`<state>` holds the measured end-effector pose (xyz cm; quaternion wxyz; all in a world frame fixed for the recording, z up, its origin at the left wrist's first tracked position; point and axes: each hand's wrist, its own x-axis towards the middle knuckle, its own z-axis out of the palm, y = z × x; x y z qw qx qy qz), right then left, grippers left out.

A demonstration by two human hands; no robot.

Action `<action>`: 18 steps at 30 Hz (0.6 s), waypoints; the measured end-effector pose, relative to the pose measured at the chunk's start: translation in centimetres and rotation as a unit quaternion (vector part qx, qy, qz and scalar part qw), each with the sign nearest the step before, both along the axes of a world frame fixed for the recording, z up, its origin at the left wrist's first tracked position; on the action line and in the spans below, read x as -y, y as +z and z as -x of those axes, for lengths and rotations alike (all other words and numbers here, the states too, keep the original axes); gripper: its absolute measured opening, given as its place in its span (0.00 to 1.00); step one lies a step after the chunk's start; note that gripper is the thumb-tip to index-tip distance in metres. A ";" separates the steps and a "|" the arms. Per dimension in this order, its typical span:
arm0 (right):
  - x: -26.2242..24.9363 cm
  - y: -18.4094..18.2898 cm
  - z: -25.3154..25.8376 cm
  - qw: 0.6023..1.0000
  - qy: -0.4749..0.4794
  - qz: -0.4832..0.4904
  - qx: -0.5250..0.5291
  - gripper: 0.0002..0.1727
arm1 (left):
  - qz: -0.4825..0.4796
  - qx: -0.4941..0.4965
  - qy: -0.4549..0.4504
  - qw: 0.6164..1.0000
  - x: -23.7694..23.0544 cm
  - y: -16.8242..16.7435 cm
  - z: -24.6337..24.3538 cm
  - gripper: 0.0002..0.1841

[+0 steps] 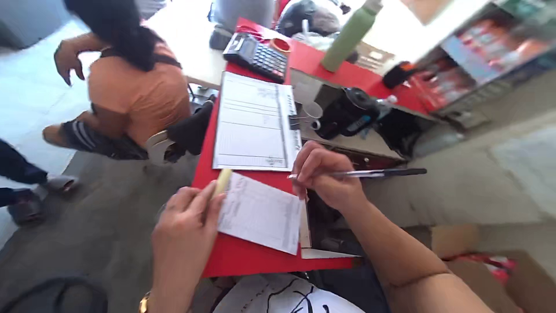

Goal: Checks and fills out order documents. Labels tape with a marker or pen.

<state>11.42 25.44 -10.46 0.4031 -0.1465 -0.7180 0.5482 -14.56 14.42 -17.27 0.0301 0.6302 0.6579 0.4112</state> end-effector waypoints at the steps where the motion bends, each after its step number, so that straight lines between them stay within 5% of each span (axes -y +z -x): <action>1: -0.5 0.7 -2.2 0.999 -0.047 -0.008 0.005 0.07 | 0.001 -0.005 0.005 1.000 0.2 -0.1 0.1 0.20; 6: -2.8 0.1 -11.0 0.948 -0.280 0.034 0.146 0.20 | 0.001 -0.008 0.007 1.000 0.3 0.2 0.1 0.18; 10: -4.1 -2.4 -15.0 0.937 -0.282 -0.031 0.206 0.19 | 0.046 -0.031 -0.004 0.998 0.7 3.5 1.9 0.17; 14: -4.1 -10.6 -16.0 0.920 -0.156 -0.089 0.348 0.10 | 0.027 -0.070 0.038 0.996 1.6 6.8 2.2 0.14; 18: -9.7 -14.7 -16.1 0.912 -0.205 -0.027 0.353 0.13 | -0.020 -0.107 -0.007 0.994 -2.7 10.8 -4.9 0.13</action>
